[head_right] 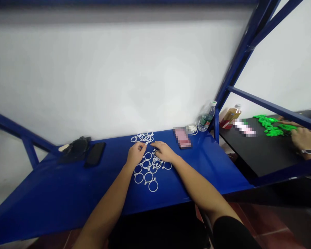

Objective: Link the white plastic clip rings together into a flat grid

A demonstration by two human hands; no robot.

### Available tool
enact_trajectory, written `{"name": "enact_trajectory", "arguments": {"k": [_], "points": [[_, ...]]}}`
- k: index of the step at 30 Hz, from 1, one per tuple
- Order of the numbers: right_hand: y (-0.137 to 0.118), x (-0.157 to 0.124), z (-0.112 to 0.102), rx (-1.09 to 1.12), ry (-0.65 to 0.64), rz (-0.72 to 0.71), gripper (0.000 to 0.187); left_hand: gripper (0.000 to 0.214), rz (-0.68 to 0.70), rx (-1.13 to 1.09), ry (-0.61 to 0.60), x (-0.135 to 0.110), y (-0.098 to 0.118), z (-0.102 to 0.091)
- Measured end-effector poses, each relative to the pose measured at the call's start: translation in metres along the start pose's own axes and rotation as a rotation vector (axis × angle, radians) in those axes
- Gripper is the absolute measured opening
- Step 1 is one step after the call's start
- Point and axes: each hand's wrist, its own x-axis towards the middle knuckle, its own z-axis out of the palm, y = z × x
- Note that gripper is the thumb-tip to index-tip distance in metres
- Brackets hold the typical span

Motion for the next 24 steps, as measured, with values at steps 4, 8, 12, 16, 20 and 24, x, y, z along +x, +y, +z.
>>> {"name": "enact_trajectory", "arguments": {"k": [4, 8, 12, 16, 20, 24], "points": [[-0.011, 0.000, 0.000, 0.018, 0.146, -0.004, 0.031, 0.013, 0.173, -0.121, -0.008, -0.004, 0.005, 0.003], [-0.014, 0.000, 0.000, 0.010, 0.231, 0.044, 0.013, 0.013, 0.276, -0.184, -0.060, -0.008, 0.011, 0.005], [-0.013, 0.000, -0.002, 0.071, 0.296, 0.062, 0.015, 0.011, 0.296, -0.167, -0.105, -0.010, 0.014, 0.003], [-0.016, -0.001, -0.004, 0.085, 0.252, -0.013, 0.019, 0.008, 0.289, -0.096, -0.133, -0.009, 0.015, 0.001], [-0.018, -0.001, -0.003, 0.079, 0.234, -0.048, 0.022, 0.006, 0.280, -0.052, -0.136, -0.009, 0.013, 0.004], [-0.018, -0.001, -0.002, 0.053, 0.231, -0.078, 0.019, 0.007, 0.247, -0.072, -0.149, -0.010, 0.012, 0.006]]}}
